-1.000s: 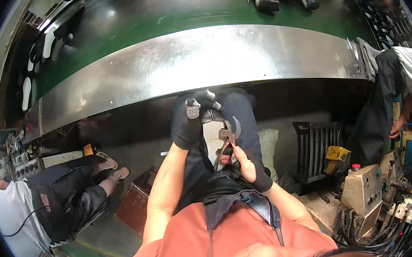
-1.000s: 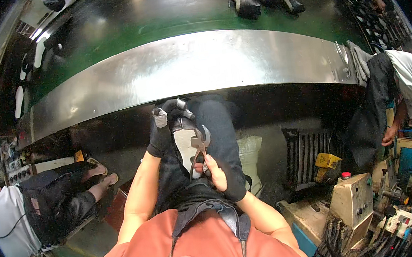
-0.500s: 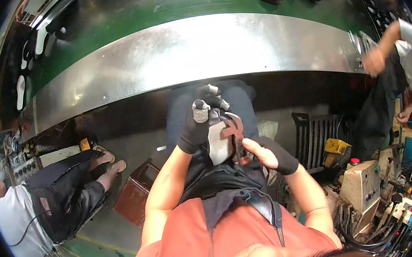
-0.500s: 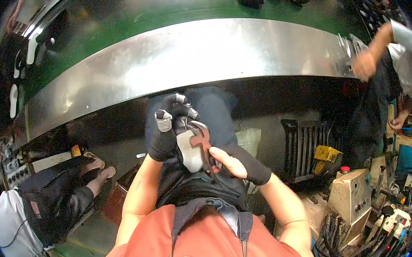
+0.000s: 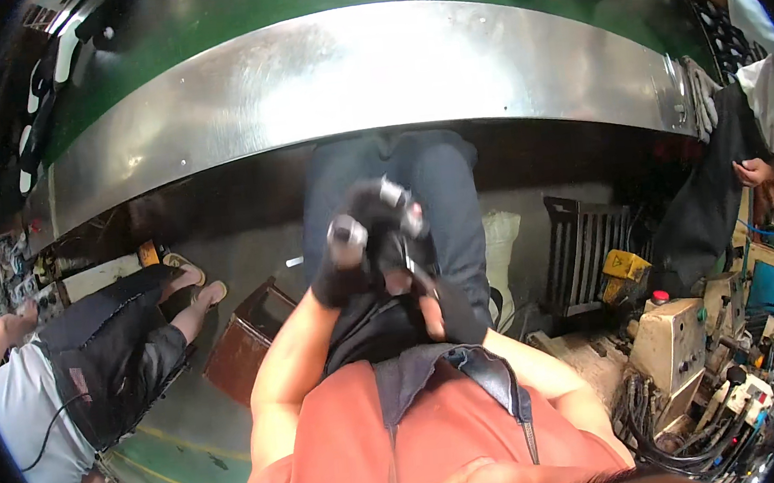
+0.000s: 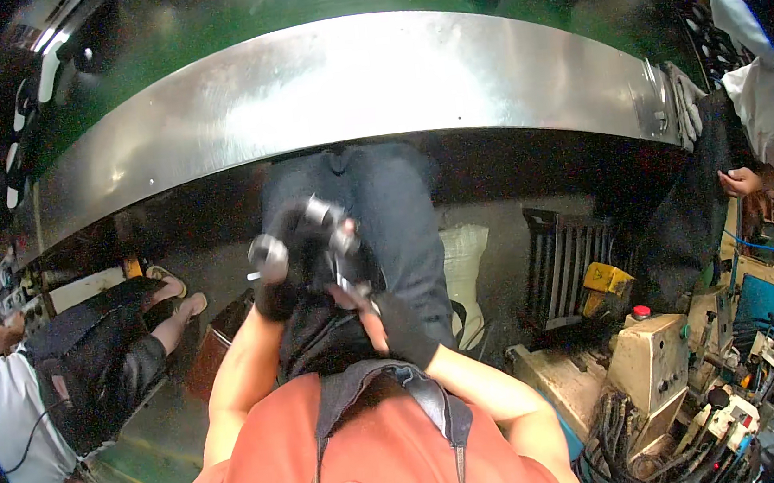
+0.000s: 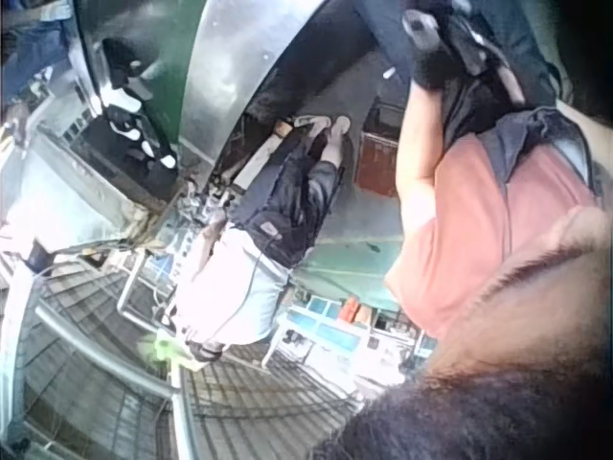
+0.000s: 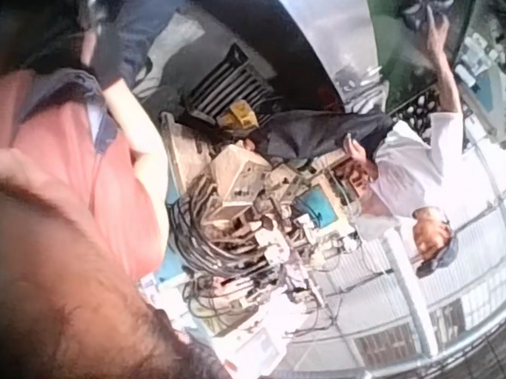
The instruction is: The person repeatedly picks up white shoe insoles from a conveyor belt and trims their edges using a pair of pliers. They hold the insole against their lap and carefully cut along the perimeter before placing the finished insole back onto the belt.
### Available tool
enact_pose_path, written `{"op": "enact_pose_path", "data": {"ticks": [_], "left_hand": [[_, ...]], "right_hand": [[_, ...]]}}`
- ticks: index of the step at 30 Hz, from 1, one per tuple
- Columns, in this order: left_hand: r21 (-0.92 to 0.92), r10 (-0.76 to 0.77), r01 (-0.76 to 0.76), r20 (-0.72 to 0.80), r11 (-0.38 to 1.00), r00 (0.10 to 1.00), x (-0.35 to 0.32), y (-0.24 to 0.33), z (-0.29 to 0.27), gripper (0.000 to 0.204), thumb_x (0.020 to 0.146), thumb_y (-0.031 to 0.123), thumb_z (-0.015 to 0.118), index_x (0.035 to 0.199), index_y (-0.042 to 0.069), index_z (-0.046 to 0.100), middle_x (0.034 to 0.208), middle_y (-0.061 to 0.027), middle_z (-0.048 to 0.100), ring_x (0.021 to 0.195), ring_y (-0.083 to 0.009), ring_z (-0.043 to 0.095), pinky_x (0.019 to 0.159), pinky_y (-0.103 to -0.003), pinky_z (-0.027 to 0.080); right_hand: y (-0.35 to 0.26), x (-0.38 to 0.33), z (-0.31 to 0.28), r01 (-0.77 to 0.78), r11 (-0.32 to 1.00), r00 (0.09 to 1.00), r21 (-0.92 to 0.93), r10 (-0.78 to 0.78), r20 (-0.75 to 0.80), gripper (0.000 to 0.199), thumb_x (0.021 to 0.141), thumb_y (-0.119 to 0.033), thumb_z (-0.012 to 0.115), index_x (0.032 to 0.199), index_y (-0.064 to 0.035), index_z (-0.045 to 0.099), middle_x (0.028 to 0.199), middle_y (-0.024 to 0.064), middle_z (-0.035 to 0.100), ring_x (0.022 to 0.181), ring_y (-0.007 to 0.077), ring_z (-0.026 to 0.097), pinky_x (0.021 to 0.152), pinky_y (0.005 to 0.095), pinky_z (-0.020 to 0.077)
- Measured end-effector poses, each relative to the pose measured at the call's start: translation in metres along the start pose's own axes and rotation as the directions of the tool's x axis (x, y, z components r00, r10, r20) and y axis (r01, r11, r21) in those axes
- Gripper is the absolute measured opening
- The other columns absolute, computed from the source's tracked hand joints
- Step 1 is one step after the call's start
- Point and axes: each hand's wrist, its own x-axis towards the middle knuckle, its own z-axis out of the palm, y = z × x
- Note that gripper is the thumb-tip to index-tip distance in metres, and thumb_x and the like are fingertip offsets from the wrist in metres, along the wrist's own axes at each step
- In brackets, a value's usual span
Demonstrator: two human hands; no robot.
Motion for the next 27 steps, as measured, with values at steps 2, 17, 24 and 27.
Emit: {"op": "enact_pose_path", "data": {"ticks": [2,17,24,27], "left_hand": [[0.225,0.063,-0.053,-0.040,0.973,0.997,-0.038,0.002,0.021,0.082,0.085,0.063,0.056,0.135,0.002,0.037,0.127,-0.0181,0.052,0.120,-0.0271,0.050,0.101,-0.041,0.039],[0.440,0.090,0.042,-0.276,0.897,0.957,-0.097,-0.042,0.036,0.077,0.092,0.062,0.039,0.133,-0.003,0.042,0.133,-0.0205,0.047,0.129,-0.0330,0.041,0.110,-0.046,0.028],[-0.214,-0.380,0.320,-0.378,0.923,0.844,-0.051,-0.047,-0.019,0.050,0.100,0.044,0.042,0.132,0.006,0.048,0.123,-0.0080,0.056,0.111,-0.0167,0.054,0.094,-0.032,0.046],[0.516,0.036,0.222,-0.443,0.827,0.896,-0.028,-0.065,-0.031,0.047,0.099,0.035,0.048,0.134,0.005,0.041,0.119,-0.0103,0.059,0.105,-0.0186,0.058,0.086,-0.033,0.049]], "right_hand": [[0.054,-0.017,0.014,0.399,0.917,0.916,-0.018,-0.399,-0.043,0.014,0.082,-0.015,0.061,0.083,-0.0009,0.059,0.096,0.0198,0.058,0.091,0.0383,0.058,0.078,0.0450,0.0481],[0.153,-0.041,0.010,0.813,0.486,0.543,-0.321,-0.832,0.116,0.033,0.062,-0.028,0.068,0.074,0.0005,0.054,0.100,0.0194,0.056,0.095,0.0382,0.060,0.084,0.0486,0.0489],[0.046,-0.049,-0.024,0.604,0.768,0.778,-0.212,-0.626,-0.052,0.023,0.090,-0.024,0.054,0.089,-0.0013,0.057,0.086,0.0177,0.057,0.080,0.0393,0.057,0.068,0.0457,0.0456],[0.000,-0.034,-0.036,0.230,0.947,0.969,0.224,-0.200,-0.149,0.036,0.102,-0.032,0.038,0.088,-0.0026,0.054,0.070,0.0084,0.053,0.062,0.0187,0.052,0.060,0.0320,0.0414]]}}
